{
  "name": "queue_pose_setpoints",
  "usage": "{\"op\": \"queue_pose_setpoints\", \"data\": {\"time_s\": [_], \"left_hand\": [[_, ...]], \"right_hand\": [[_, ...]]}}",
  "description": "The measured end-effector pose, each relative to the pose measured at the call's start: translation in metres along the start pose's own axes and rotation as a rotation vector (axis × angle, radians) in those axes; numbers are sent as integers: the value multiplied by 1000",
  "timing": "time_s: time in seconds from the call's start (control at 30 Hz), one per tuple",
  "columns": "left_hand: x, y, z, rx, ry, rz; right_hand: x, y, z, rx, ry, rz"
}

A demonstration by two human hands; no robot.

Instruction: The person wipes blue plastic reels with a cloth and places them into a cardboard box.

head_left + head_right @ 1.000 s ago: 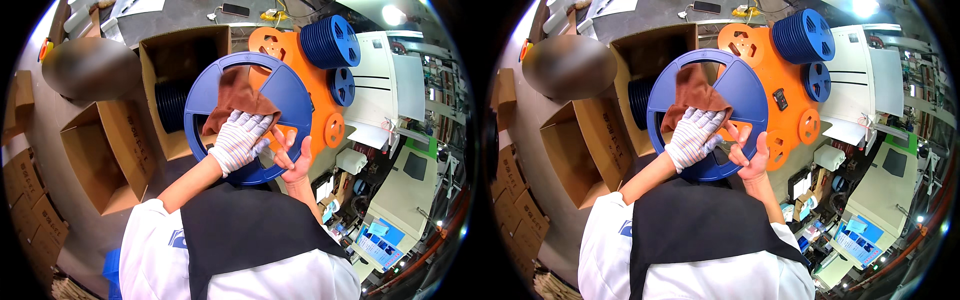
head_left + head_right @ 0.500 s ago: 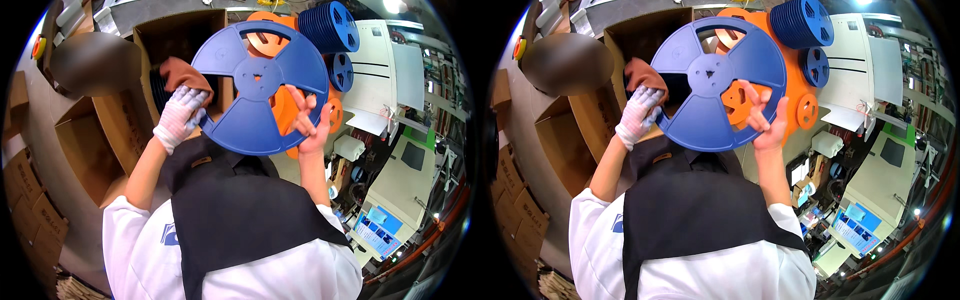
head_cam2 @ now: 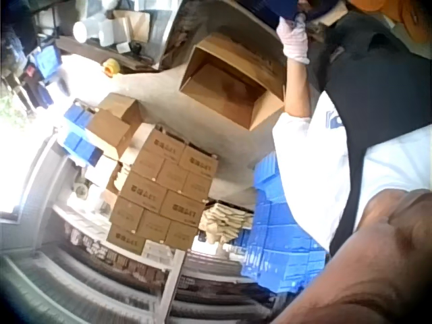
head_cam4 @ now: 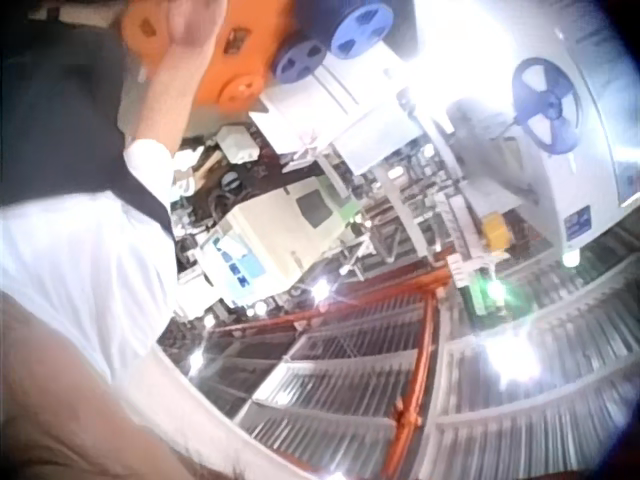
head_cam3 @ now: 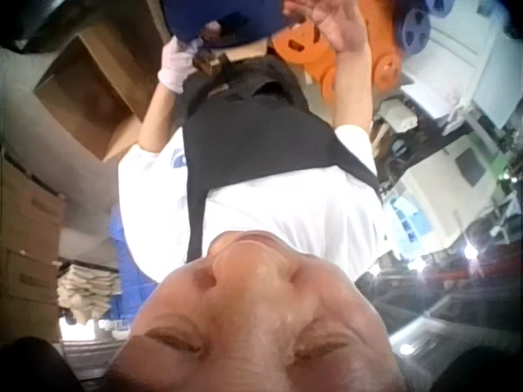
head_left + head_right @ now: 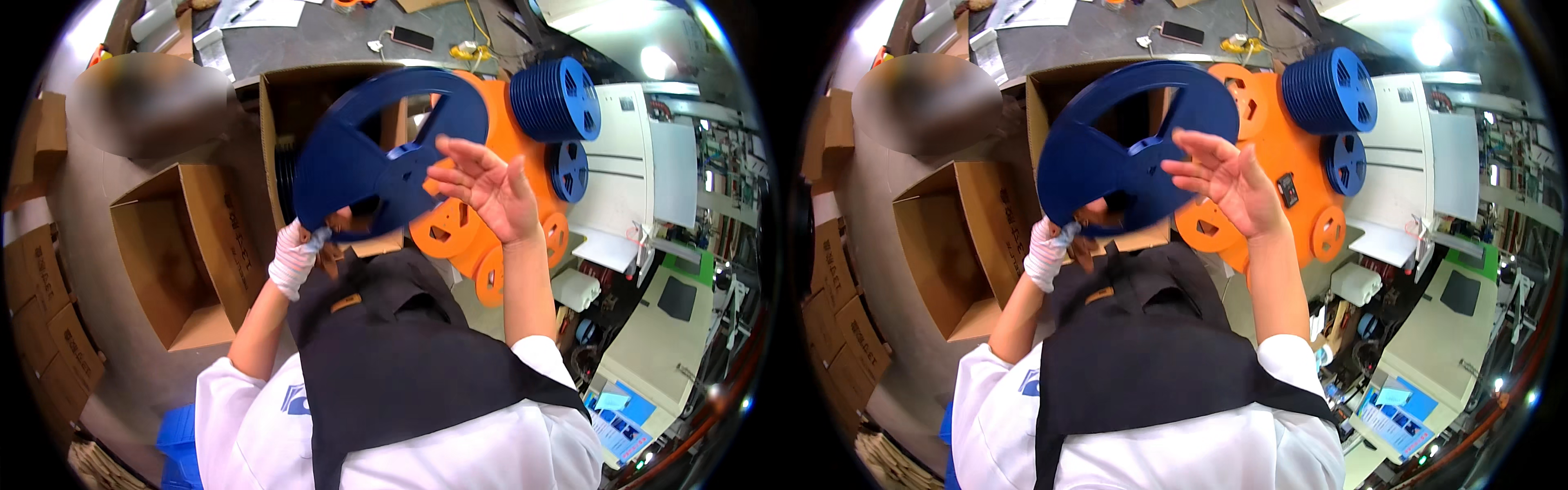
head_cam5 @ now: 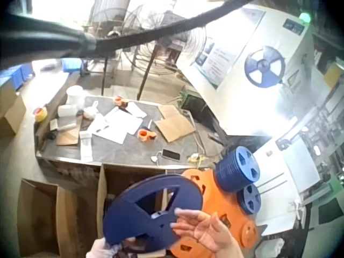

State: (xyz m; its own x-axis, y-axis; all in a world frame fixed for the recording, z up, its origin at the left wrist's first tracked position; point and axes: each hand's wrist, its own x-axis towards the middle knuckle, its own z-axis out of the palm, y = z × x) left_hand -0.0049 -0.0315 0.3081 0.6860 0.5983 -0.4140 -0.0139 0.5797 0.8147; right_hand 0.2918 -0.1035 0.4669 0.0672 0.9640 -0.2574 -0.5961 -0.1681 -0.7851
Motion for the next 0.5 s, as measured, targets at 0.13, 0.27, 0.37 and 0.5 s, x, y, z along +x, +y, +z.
{"op": "queue_pose_setpoints", "data": {"time_s": [0.13,0.27,0.37,0.5], "left_hand": [[-24,-39,-8,-40,160,-66],[-41,-64,-22,-330,354,-167],[-52,-71,-28,-421,444,-209],[-58,-88,-37,-480,527,-287]], "right_hand": [[2,27,-67,-64,327,43],[31,80,-130,-31,652,80],[88,122,-137,-123,602,145],[175,186,-170,-341,589,231]]}}
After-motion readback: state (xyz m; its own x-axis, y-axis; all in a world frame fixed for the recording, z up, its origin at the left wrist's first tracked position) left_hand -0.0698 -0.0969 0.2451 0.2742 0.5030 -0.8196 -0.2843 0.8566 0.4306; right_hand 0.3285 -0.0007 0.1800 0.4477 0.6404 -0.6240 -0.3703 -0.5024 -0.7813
